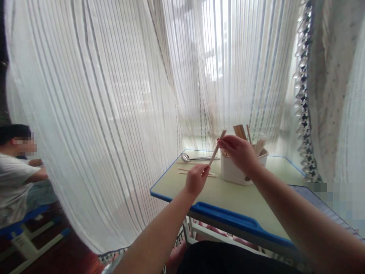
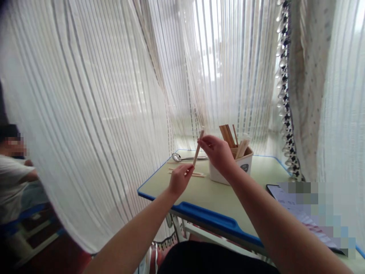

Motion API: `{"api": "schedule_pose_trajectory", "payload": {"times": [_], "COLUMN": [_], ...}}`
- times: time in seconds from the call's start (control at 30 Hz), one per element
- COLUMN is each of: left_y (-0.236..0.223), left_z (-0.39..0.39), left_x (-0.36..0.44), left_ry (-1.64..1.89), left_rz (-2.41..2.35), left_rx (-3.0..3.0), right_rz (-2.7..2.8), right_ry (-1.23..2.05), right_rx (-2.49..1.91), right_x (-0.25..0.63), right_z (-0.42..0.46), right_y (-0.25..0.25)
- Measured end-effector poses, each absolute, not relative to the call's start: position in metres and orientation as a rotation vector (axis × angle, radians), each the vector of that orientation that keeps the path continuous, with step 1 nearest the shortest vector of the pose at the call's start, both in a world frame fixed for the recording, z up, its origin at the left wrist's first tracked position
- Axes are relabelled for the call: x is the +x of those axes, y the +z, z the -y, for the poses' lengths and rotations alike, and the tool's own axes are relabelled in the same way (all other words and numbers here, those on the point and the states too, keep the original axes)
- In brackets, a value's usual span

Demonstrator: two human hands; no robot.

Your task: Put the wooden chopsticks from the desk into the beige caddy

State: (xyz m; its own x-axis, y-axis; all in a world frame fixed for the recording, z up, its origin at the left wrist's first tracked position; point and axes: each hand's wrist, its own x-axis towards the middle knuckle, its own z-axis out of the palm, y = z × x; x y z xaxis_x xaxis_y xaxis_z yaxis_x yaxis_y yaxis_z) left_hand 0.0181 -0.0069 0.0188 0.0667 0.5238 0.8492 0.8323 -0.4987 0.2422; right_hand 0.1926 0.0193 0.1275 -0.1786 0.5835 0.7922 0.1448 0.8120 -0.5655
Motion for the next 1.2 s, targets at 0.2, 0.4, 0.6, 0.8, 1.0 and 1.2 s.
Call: {"api": "schedule_pose_trajectory", "payload": {"times": [0.2,0.4,0.6,0.8,1.0,1.2], "left_y": [0.053,0.064,0.052,0.038,0.031,0.031], "left_z": [-0.016,-0.041,-0.058,-0.057,-0.053,-0.053], "left_x": [0.091,0.128,0.131,0.134,0.14,0.138], "left_ry": [-1.547,-1.588,-1.812,-1.585,-1.479,-1.51], "left_rz": [1.054,0.868,0.63,0.634,0.688,0.776], "left_rx": [-2.181,-2.158,-1.979,-2.109,-2.157,-2.109], "right_rz": [1.456,1.135,1.094,1.28,1.65,1.718], "right_ry": [0.351,0.264,0.283,0.284,-0.045,-0.06], "right_rx": [-0.588,-0.509,-0.557,-0.715,-0.937,-1.028], "right_x": [0.256,0.308,0.325,0.317,0.297,0.295], "right_z": [-0.036,-0.054,-0.057,-0.065,-0.08,-0.069], "right_y": [0.148,0.139,0.113,0.095,0.073,0.077]}}
